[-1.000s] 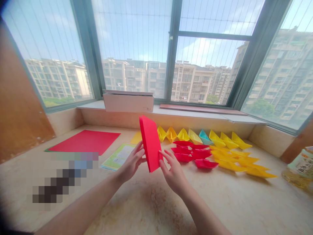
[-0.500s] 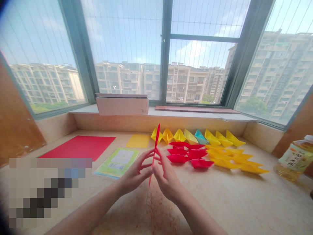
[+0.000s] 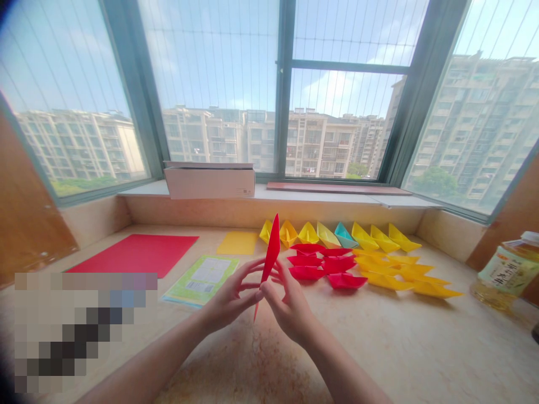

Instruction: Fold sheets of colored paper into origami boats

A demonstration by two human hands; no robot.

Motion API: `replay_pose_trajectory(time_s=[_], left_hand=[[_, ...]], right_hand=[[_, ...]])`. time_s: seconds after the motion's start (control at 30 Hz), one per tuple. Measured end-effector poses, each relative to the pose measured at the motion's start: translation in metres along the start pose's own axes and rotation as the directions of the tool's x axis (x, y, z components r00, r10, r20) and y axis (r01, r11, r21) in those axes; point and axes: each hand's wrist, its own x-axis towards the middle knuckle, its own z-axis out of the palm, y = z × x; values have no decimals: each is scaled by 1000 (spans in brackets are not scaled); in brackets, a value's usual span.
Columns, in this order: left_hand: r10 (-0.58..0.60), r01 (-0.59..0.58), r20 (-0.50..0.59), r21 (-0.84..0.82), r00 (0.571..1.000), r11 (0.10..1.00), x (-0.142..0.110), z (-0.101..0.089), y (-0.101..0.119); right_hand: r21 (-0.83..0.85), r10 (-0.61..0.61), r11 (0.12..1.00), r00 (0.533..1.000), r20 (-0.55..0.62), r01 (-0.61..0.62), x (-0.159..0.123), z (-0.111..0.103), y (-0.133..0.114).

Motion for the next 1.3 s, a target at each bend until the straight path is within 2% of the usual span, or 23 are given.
replay_pose_trajectory(time_s=[0.1,0.2,0.33,0.4,0.47,0.57,0.63,0.67,0.8,0.93,1.07,1.3], left_hand=[[8,-9,-9,-53,1000,999,1,0,3],[2,-12,-79,-126,997,992,2,-1,8],[-130,75,-232,-233,964,970,2,-10,3],[-207,107,-304,-316,930,943,2,-19,-6],[-234,78,-412,-360,880,930,5,-30,-17],[-221,38,-589,-307,777,951,11,-47,-23],[-211,79,-641,-229,738,970,15,-57,-18],[-213,106,-645,-201,734,974,16,-61,-14],[-249,181,-597,-173,763,968,18,-72,0],[-267,247,-579,-115,770,962,19,-80,-5],[-296,294,-540,-93,787,951,21,-92,-22],[-338,380,-561,-44,756,924,18,-111,-41]], right_hand=[[35,-10,999,1000,-20,11,1,-1,-2],[58,21,998,995,-95,-15,4,-5,-2],[60,90,995,958,-272,-77,9,-15,-1],[60,114,993,927,-356,-99,12,-22,-1],[60,123,992,902,-414,-108,15,-31,-2],[56,116,993,896,-428,-102,21,-45,-4],[45,123,992,895,-430,-115,24,-55,-3],[40,135,991,888,-439,-131,25,-61,-2],[53,221,973,853,-474,-223,27,-80,9],[42,273,957,852,-447,-285,27,-91,22],[38,272,958,854,-443,-285,28,-90,27],[113,251,968,901,-355,-225,28,-77,19]])
